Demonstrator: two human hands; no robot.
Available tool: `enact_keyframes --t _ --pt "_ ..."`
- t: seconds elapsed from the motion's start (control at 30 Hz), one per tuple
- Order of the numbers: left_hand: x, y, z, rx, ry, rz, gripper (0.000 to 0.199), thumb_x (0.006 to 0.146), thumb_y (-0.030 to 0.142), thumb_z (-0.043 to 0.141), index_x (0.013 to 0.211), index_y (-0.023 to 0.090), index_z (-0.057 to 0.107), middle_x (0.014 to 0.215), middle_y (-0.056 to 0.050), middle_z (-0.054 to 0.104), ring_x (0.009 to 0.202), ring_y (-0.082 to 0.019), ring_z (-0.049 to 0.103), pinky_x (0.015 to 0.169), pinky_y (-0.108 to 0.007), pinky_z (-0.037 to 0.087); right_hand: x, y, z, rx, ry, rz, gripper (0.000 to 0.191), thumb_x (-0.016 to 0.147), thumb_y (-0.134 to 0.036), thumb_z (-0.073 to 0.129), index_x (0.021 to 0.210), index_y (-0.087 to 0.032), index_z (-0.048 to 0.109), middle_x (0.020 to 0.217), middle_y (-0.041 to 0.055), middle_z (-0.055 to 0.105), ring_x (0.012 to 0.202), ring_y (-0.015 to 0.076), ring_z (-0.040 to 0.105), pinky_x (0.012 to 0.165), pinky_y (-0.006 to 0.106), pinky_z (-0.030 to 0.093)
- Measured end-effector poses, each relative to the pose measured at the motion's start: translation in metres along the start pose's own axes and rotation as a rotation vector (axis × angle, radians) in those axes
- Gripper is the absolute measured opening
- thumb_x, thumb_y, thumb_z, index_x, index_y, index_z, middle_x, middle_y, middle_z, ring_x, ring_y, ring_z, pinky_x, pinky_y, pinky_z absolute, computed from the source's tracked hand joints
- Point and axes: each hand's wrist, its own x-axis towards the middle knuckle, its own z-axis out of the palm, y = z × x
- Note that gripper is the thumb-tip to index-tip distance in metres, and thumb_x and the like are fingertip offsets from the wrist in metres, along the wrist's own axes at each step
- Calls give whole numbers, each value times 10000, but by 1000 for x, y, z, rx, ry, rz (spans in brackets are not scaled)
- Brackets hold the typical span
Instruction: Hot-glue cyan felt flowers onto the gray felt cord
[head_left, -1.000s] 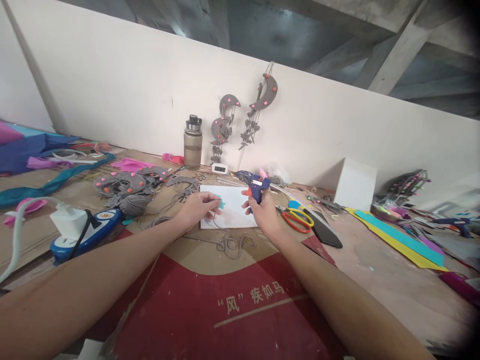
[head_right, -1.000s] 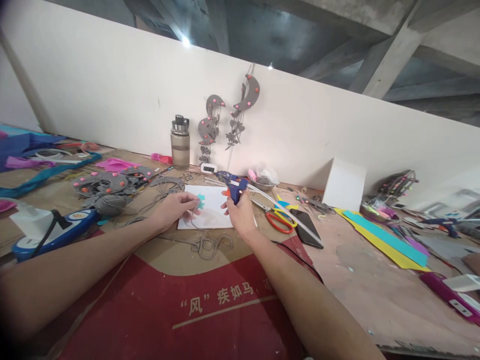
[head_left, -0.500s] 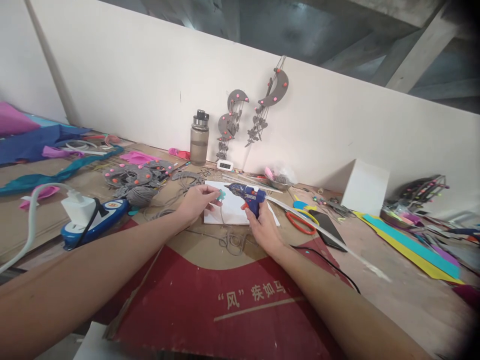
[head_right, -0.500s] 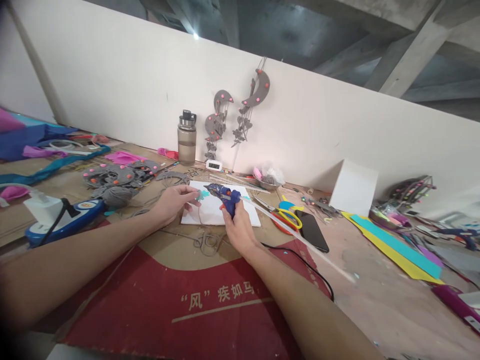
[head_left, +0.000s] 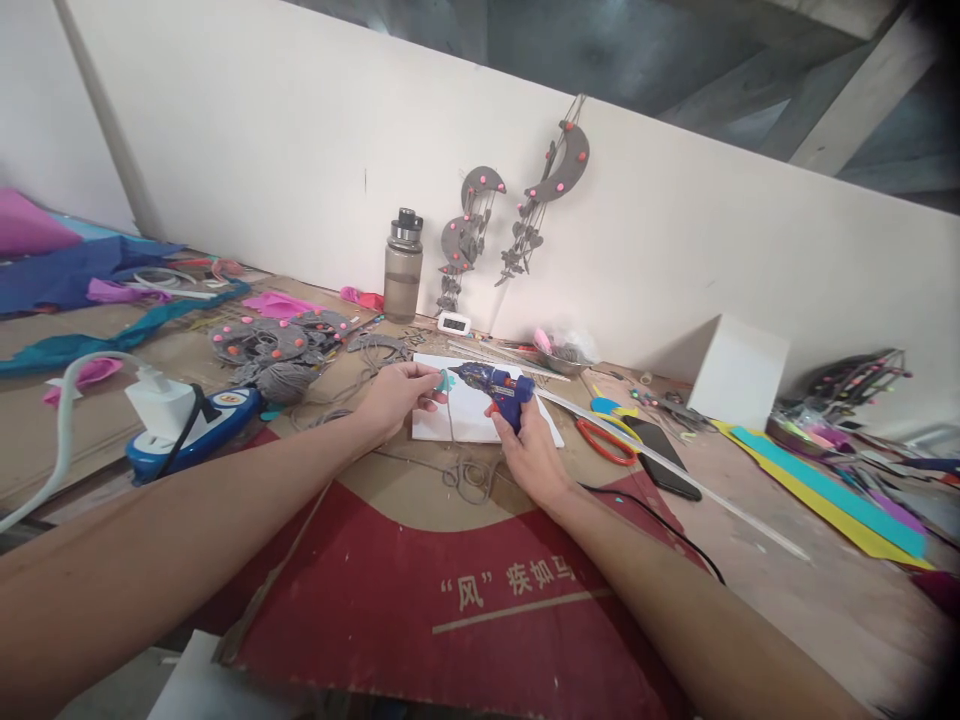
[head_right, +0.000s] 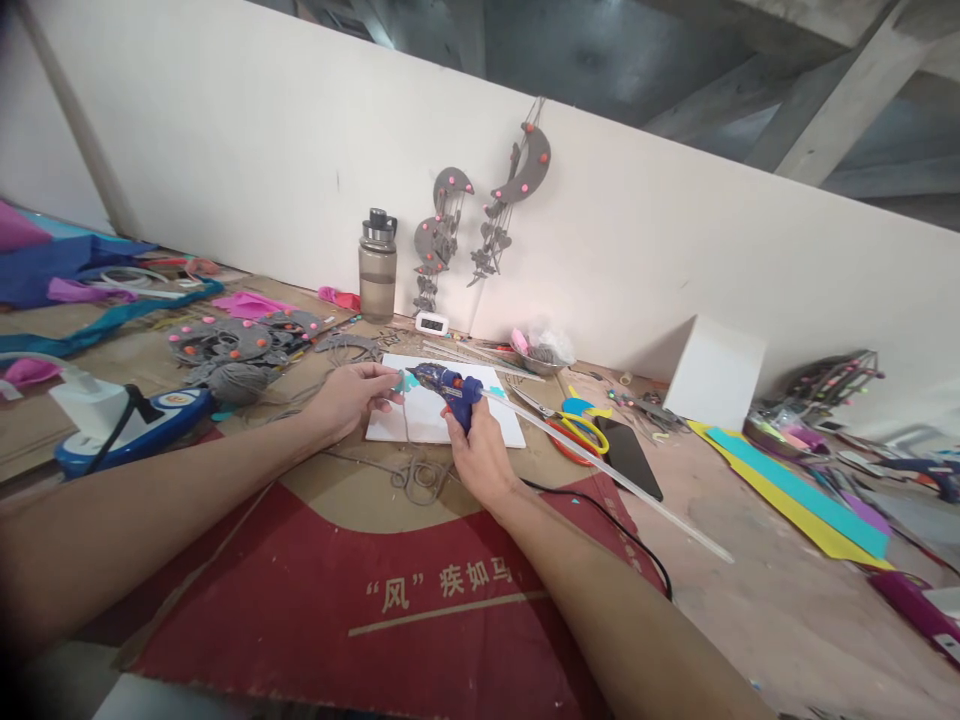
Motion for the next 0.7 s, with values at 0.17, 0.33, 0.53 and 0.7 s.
enact_keyframes --t 0.17,0.33,0.53,0.7 --pt "-3 3 2 18 -26 -7 209 658 239 712 780 102 613 669 -40 638 536 -108 603 433 -188 440 -1 2 0 49 27 33 336 864 -294 451 1182 -187 438 1027 86 646 869 206 612 786 357 470" --pt "-7 6 3 116 -25 -58 246 675 292 706 825 118 618 612 -44 650 421 -88 542 381 -182 377 0 3 0 68 49 85 303 871 -325 441 1134 -175 466 996 91 649 786 193 610 755 352 469" --pt "-6 4 1 132 -46 -59 325 631 373 735 816 134 617 575 -39 642 380 -91 517 351 -180 322 1 0 -2 26 81 83 350 870 -340 444 1173 -164 447 1075 122 624 970 246 579 819 381 444" --pt "-7 6 3 111 -8 -70 311 624 350 741 802 126 618 588 -37 642 403 -82 520 370 -181 335 0 0 -1 3 56 64 323 878 -347 430 1141 -165 472 1043 125 624 944 246 575 830 401 439"
